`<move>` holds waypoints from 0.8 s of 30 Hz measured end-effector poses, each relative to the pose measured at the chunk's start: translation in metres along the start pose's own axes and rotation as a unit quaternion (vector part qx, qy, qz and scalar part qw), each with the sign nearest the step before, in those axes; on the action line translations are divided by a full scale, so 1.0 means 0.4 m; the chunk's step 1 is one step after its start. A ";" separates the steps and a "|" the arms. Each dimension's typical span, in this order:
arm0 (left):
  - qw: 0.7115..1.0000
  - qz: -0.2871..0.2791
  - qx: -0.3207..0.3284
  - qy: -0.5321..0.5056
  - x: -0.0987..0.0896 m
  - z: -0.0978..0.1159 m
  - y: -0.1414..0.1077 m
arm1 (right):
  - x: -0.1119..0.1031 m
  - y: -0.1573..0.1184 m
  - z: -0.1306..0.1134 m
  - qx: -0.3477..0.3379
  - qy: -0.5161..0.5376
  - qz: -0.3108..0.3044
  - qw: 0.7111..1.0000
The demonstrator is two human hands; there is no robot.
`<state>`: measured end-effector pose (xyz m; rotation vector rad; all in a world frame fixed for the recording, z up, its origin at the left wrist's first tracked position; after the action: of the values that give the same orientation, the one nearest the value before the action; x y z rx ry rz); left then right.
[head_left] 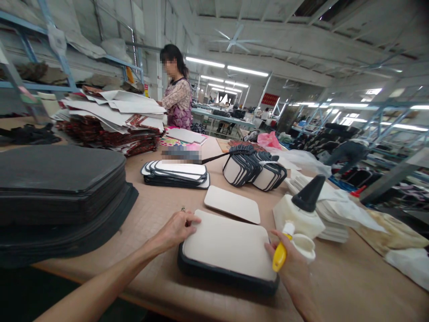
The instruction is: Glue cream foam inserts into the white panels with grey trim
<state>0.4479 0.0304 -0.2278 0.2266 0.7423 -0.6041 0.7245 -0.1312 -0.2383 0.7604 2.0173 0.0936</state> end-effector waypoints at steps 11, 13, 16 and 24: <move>1.000 -0.026 0.007 -0.011 0.015 -0.026 0.032 | -0.009 0.000 -0.017 -0.017 0.062 0.008 0.998; 1.000 -0.026 0.005 -0.012 0.013 -0.027 0.035 | -0.007 0.000 -0.014 -0.016 0.066 0.008 0.998; 1.000 -0.024 0.002 -0.010 0.006 -0.020 0.032 | -0.004 0.001 -0.008 -0.018 0.054 0.004 0.998; 1.000 -0.012 -0.027 0.011 -0.006 -0.018 0.016 | 0.014 -0.007 0.018 -0.016 -0.007 0.004 1.000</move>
<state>0.4464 0.0396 -0.2313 0.1750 0.7829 -0.6041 0.7272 -0.1320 -0.2474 0.7482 1.9956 0.1251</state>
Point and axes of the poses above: each hand's wrist, its own y-axis towards the middle knuckle, its own x-axis out of the palm, z = x × y, the point moved 10 cm from there along y, towards the middle knuckle, and after that the axes turned 8 degrees about -x, right-handed, at the moved point
